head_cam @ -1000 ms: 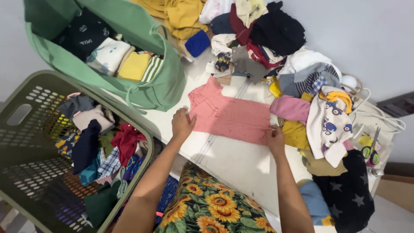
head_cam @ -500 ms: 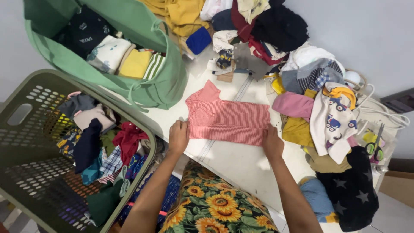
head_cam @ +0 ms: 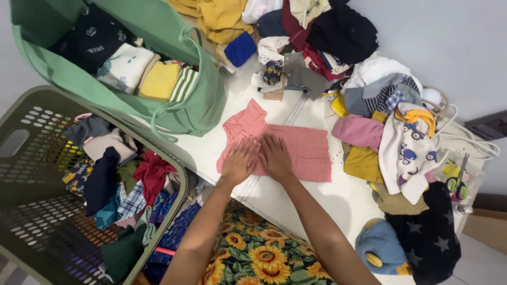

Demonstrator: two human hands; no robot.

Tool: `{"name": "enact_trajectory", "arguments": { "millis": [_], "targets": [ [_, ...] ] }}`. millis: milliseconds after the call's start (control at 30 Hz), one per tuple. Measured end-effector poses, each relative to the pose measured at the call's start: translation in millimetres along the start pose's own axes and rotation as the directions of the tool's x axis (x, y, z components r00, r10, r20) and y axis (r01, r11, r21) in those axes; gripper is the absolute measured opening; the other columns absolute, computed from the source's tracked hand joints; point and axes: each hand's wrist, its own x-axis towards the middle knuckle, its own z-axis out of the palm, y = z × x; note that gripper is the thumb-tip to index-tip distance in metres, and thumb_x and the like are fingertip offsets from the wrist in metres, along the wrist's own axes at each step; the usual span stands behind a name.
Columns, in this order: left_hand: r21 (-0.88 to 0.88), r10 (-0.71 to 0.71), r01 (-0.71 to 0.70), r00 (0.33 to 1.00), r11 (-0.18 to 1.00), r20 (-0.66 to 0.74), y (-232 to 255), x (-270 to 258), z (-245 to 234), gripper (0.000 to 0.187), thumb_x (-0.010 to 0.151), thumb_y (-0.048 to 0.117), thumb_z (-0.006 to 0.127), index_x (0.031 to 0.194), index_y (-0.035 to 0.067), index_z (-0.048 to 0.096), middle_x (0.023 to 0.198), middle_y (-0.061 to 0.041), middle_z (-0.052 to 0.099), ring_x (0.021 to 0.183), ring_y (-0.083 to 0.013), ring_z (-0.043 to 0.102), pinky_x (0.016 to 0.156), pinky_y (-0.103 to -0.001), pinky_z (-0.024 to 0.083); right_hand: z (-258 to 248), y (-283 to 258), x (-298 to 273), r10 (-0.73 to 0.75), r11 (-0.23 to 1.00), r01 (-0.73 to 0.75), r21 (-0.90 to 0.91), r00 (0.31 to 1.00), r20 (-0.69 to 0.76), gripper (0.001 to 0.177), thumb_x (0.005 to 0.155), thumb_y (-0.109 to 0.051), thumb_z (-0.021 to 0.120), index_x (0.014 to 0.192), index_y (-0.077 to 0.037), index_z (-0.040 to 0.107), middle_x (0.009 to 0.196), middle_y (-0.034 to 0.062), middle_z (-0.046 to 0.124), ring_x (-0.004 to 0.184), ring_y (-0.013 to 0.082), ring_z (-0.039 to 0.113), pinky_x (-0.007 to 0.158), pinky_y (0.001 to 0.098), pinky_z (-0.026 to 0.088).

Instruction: The person folds several small garments on a white table and places them into a green tote bag. Items handled include a white patterned cloth, a red-and-white striped shirt, a white shirt with vehicle graphics, a pink shirt, and a mustard-colored shirt. The person smooths and folds each item by hand before stacking them in the bag.

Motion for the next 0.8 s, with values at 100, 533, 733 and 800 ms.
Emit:
{"name": "enact_trajectory", "arguments": {
  "millis": [100, 533, 733, 800],
  "targets": [
    [-0.020, -0.117, 0.118, 0.992, 0.993, 0.046, 1, 3, -2, 0.075, 0.092, 0.043, 0.057, 0.157, 0.011, 0.040, 0.169, -0.015, 0.028, 0.155, -0.0325, 0.024, 0.126, -0.051, 0.015, -23, 13, -9, 0.042, 0.999, -0.039, -0.035, 0.996, 0.080, 0.061, 0.103, -0.043, 0.047, 0.155, -0.010, 0.042, 0.163, 0.0148, 0.037, 0.151, 0.0336, 0.032, 0.123, 0.0581, 0.017],
    [0.087, -0.200, 0.191, 0.973, 0.978, 0.114, 6, 14, -7, 0.082, 0.090, 0.059, 0.056, 0.159, 0.019, 0.035, 0.168, -0.019, 0.014, 0.155, -0.0417, 0.010, 0.123, -0.060, 0.005, -60, 101, -49, 0.170, 0.966, -0.180, -0.188, 0.983, -0.067, 0.065, 0.100, -0.040, 0.049, 0.159, -0.016, 0.039, 0.165, 0.0187, 0.034, 0.153, 0.0371, 0.028, 0.123, 0.0626, 0.010],
    [-0.151, -0.402, 0.398, 0.916, 0.905, 0.002, 2, 61, -25, 0.075, 0.097, 0.047, 0.057, 0.160, 0.012, 0.034, 0.161, -0.018, 0.031, 0.146, -0.0395, 0.035, 0.117, -0.057, 0.029, -78, 110, -22, 0.175, 0.985, -0.174, 0.024, 0.980, -0.092, 0.065, 0.083, -0.030, 0.069, 0.141, -0.008, 0.051, 0.150, 0.0193, 0.046, 0.143, 0.0410, 0.037, 0.118, 0.0570, 0.021],
    [-0.145, -0.329, 0.308, 0.932, 0.940, -0.154, -19, 86, -7, 0.058, 0.104, 0.029, 0.056, 0.156, 0.009, 0.039, 0.158, -0.017, 0.040, 0.135, -0.0375, 0.055, 0.113, -0.051, 0.046, -80, 119, -7, 0.138, 0.990, -0.135, 0.029, 0.983, -0.121, 0.060, 0.081, -0.019, 0.069, 0.138, -0.005, 0.056, 0.139, 0.0166, 0.057, 0.131, 0.0391, 0.048, 0.112, 0.0491, 0.037]
  ]
}}
